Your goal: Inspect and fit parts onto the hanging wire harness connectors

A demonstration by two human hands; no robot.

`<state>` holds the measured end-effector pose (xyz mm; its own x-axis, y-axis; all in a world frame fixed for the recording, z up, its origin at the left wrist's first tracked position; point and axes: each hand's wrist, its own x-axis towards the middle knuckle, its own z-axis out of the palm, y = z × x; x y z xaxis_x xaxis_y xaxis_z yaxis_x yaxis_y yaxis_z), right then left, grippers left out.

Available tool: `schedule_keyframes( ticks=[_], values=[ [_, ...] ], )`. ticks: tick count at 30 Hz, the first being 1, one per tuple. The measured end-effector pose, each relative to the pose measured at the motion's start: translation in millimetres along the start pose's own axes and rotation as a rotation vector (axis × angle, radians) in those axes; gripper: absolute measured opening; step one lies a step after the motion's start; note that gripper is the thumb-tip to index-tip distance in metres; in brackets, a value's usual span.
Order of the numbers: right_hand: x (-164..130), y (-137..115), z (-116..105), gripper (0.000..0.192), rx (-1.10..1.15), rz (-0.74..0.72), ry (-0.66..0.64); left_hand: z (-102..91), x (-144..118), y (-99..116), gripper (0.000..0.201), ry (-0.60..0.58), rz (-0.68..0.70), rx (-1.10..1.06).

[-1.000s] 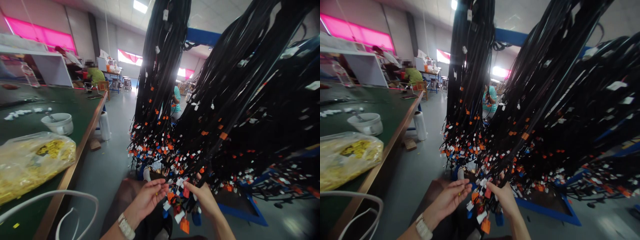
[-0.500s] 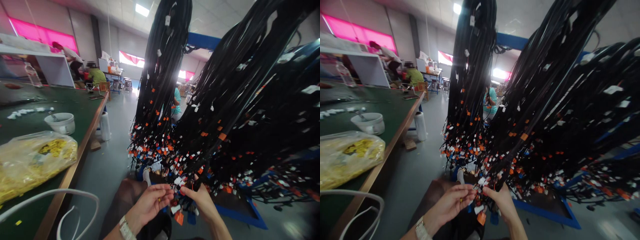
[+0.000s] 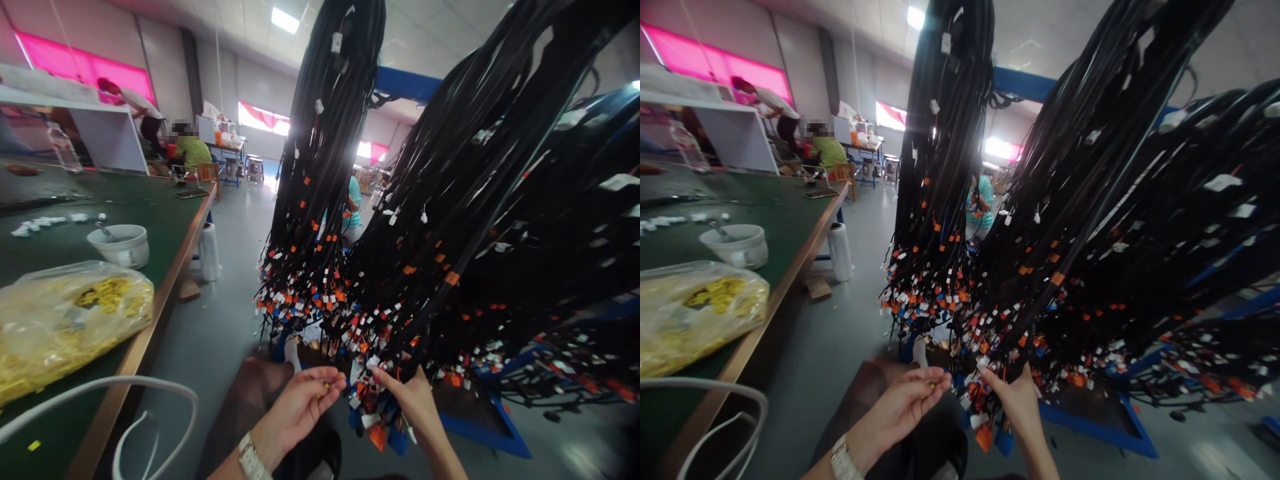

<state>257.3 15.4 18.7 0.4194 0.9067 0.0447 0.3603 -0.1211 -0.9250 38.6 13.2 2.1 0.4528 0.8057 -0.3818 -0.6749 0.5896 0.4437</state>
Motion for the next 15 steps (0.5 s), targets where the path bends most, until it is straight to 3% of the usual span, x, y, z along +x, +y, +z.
schedule_keyframes(
  ticks=[5,15],
  values=[
    [-2.2,-3.1,3.8,0.065,-0.009,-0.021,0.032,1.2,-0.2,-0.4,0.012,0.036,-0.017,0.008],
    [-20.9,-30.2,15.3,0.038,0.224,0.001,-0.192,-2.4,0.9,-6.3,0.018,-0.039,-0.055,0.068]
  ],
)
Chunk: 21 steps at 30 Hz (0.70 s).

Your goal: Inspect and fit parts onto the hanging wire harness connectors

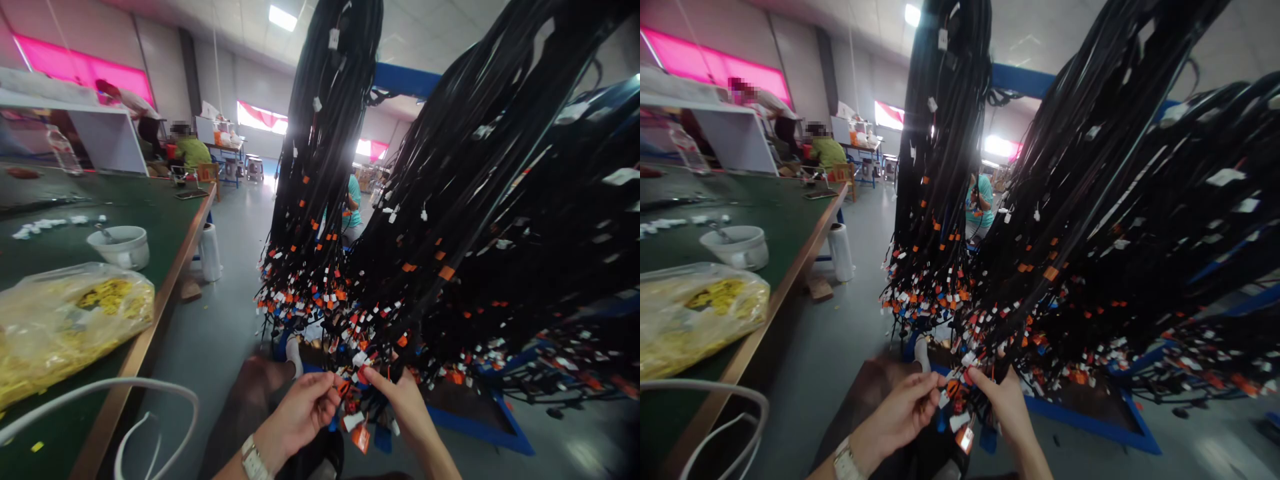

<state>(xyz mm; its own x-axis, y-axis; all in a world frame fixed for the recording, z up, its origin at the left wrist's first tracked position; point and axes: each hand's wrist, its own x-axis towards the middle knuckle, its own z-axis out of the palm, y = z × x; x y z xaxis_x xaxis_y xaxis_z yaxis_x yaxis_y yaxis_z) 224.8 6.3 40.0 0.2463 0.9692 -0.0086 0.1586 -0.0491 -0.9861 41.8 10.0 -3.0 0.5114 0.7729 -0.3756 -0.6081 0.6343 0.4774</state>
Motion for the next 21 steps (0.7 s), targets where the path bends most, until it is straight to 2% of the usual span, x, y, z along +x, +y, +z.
schedule_keyframes(
  ticks=[4,10,16,21],
  values=[
    [-0.4,-0.4,9.1,0.029,0.052,0.055,-0.019,1.0,-1.0,-3.0,0.019,-0.049,0.028,0.016],
    [-2.0,-6.1,16.7,0.028,0.237,0.118,-0.049,7.2,-7.3,0.2,0.020,-0.103,0.050,0.015],
    [-7.7,-8.5,20.1,0.033,0.338,0.203,0.020,8.3,-7.4,-1.3,0.014,-0.099,0.045,0.036],
    [-7.3,-6.4,25.3,0.032,0.358,0.229,0.104,7.4,-6.4,-4.3,0.017,-0.073,0.067,0.040]
  ],
)
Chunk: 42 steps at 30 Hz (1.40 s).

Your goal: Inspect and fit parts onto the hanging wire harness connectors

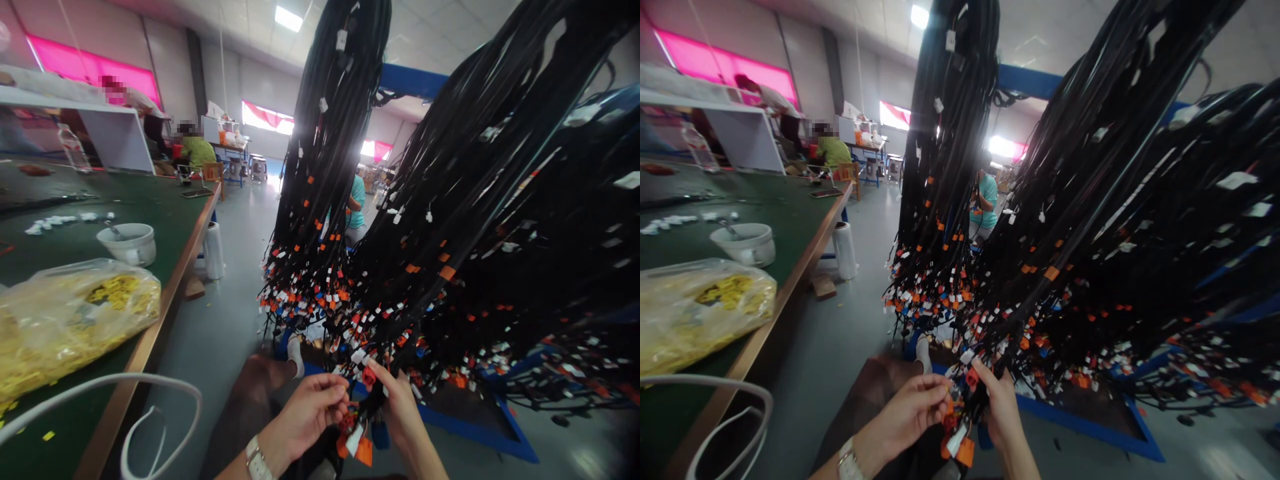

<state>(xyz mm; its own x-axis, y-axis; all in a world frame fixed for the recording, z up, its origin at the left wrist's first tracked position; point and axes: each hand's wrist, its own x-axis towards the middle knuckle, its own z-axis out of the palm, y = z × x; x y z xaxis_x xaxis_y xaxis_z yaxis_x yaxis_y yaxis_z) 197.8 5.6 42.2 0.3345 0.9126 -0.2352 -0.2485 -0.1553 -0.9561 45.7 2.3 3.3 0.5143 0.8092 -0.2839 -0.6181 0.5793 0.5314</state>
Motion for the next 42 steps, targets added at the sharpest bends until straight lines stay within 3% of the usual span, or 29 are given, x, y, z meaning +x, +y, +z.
schedule_keyframes(
  ticks=[11,24,29,42],
  values=[
    [-1.4,4.7,13.5,0.031,-0.027,-0.051,-0.014,3.4,-0.5,2.2,0.015,0.037,-0.006,-0.050],
    [-1.1,5.3,8.0,0.029,-0.045,-0.037,0.042,2.7,-0.2,1.7,0.006,0.048,-0.074,-0.134],
    [1.7,8.2,6.1,0.027,-0.031,-0.049,0.030,4.9,-2.5,2.9,0.010,0.009,-0.044,-0.160],
    [1.0,9.0,9.8,0.027,-0.018,-0.062,0.010,7.0,-1.8,2.2,0.010,0.046,-0.011,-0.153]
  ],
)
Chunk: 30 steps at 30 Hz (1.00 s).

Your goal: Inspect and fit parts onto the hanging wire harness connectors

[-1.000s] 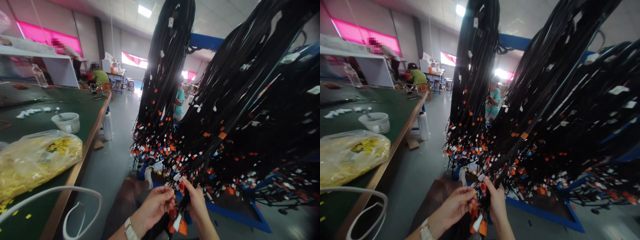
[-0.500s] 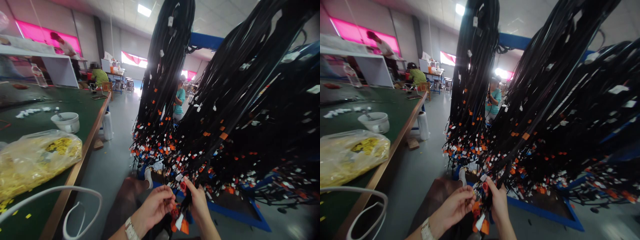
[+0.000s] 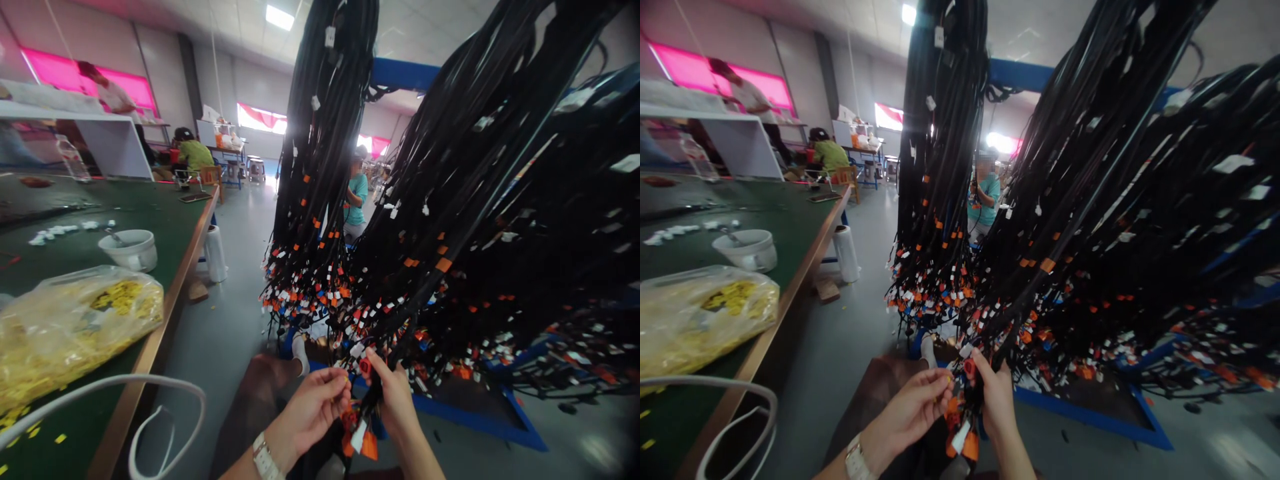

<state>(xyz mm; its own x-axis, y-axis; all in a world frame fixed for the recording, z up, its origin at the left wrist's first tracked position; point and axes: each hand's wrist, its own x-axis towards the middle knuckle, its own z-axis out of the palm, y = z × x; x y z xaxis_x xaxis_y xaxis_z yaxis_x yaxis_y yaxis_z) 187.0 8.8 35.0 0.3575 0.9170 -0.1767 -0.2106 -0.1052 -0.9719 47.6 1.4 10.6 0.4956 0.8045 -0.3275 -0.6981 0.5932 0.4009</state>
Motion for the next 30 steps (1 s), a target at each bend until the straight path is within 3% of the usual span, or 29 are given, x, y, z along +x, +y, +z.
schedule_keyframes(
  ticks=[12,18,30],
  values=[
    [2.5,4.4,1.3,0.024,0.040,0.013,-0.006,2.2,5.4,9.2,0.019,-0.006,0.036,0.081],
    [1.4,2.1,2.9,0.023,0.058,0.020,-0.012,2.6,8.3,7.8,0.013,0.002,0.017,0.071],
    [1.4,3.5,0.9,0.026,0.152,0.094,-0.084,9.5,9.9,-2.8,0.025,0.083,-0.003,0.016]
  ],
)
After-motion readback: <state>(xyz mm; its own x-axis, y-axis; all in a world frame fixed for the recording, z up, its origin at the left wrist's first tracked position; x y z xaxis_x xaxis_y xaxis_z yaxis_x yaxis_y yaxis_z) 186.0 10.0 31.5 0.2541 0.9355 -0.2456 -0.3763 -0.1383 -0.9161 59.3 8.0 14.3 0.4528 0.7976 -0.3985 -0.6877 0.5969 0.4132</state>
